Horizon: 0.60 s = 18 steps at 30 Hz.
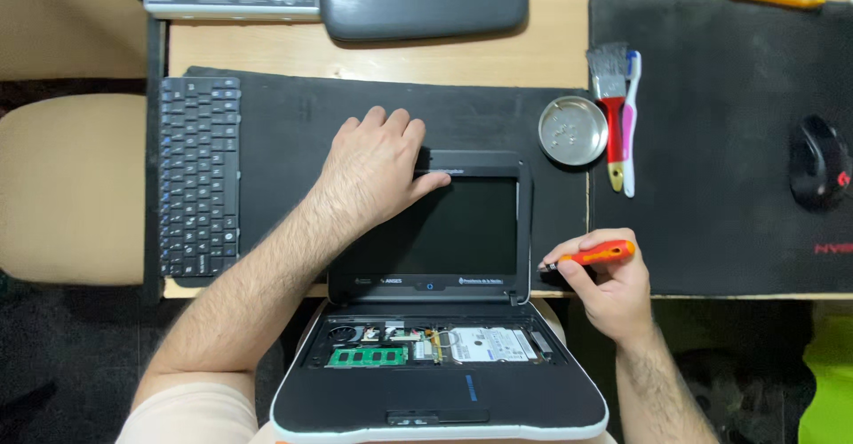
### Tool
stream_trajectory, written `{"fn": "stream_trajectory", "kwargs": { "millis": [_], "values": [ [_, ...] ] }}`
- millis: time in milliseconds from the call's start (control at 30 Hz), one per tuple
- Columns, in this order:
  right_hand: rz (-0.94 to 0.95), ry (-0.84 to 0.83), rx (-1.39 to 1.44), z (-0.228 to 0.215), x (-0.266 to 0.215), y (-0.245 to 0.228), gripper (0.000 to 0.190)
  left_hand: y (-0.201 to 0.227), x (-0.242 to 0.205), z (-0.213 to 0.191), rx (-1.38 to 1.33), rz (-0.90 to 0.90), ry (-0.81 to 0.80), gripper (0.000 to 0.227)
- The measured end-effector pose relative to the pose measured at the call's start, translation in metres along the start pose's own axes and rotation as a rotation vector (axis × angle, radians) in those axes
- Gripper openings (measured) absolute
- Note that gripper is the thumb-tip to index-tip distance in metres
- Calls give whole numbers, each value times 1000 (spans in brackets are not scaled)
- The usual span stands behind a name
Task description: The person removes the keyboard from a laptop, then uses a screwdriver to remove screws from the screen bezel. They then detach and remove the bezel from the screen.
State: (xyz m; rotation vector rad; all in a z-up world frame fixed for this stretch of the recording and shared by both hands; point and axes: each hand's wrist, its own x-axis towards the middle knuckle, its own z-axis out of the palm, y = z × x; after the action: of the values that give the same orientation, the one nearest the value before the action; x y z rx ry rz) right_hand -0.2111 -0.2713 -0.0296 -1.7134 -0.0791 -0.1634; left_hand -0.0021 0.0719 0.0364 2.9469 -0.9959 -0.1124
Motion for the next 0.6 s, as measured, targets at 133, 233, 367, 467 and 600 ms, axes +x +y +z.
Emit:
{"fn": "stream_trajectory", "kwargs": {
  "millis": [133, 233, 367, 467, 600],
  "values": [
    [-23, -53, 19, 6, 33, -10, 30, -4, -20, 1, -3, -49, 64, 68],
    [-73, -123, 102, 31, 70, -31, 30, 9, -30, 18, 30, -39, 237, 76],
    [-145, -172, 128, 74, 140, -65, 48, 25, -30, 29, -69, 4, 280, 87],
    [-138, -258, 131, 108, 192, -74, 53, 36, -21, 33, -122, -2, 286, 98],
    [10, -488, 174, 156, 247, -87, 49, 41, -7, 42, -175, -70, 222, 98]
  ]
}}
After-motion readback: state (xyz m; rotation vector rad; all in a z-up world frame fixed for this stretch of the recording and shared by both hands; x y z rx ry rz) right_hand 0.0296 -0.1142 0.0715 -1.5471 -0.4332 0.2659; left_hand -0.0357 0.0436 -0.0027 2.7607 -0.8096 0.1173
